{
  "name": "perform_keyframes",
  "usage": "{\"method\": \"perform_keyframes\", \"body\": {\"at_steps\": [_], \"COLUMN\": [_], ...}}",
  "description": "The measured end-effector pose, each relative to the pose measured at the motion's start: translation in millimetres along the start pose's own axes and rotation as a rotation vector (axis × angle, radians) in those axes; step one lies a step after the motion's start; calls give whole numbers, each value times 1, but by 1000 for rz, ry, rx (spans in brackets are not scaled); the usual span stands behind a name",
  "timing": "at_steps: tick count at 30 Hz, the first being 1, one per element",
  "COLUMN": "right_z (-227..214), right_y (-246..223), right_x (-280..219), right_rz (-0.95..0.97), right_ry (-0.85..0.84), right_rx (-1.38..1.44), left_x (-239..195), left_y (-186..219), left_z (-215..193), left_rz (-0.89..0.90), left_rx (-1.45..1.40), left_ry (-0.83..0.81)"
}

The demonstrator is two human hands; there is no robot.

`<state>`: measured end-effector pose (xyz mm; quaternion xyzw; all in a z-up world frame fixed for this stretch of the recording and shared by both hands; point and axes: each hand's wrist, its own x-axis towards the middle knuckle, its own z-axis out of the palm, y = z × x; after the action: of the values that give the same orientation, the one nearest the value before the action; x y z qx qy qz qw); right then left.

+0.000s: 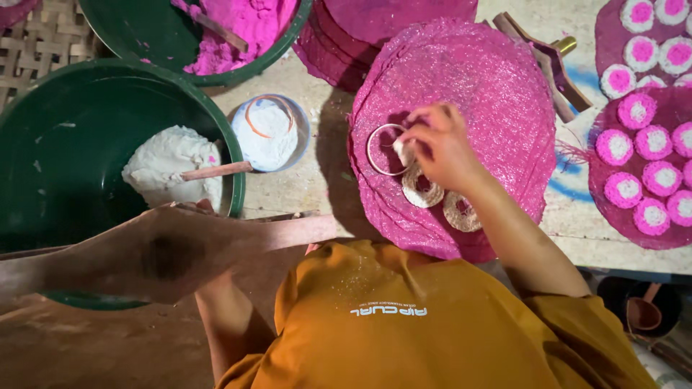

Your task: The person forms small dough rings using a wooden press, applies white paste to them, and arranges them on circular mats.

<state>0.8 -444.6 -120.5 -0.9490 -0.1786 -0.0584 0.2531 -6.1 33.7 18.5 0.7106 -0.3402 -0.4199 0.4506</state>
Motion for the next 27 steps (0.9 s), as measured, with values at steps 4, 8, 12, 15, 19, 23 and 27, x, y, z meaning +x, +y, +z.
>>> {"method": "perform_keyframes", "body": {"at_steps": [4, 8, 12, 15, 19, 23, 27], "right_z": [-3, -10, -16, -13, -23, -55, -55], "right_y": [-2, -5, -7, -18, -51, -90, -141], "right_x": [0, 0, -2, -2, 12, 40, 84], "right_rz": [-33, -36, -34, -99, -85, -236, -545], "right_ry": [-55, -11, 50, 52, 164, 309, 483], "right_rx": [-210, -154, -32, -71, 19, 373, 760], "left_x": [4, -3, -16, -26, -47, -83, -89], "left_y": [9, 4, -6, -13, -26, -37, -51], "left_z": [2, 5, 8, 10, 25, 57, 86], "left_rz": [-146, -77, -50, -16, 27, 30, 70], "left_rx": [13, -7, -52, -75, -144, -242, -325], "left_ry": [60, 102, 160, 202, 346, 613, 898]}}
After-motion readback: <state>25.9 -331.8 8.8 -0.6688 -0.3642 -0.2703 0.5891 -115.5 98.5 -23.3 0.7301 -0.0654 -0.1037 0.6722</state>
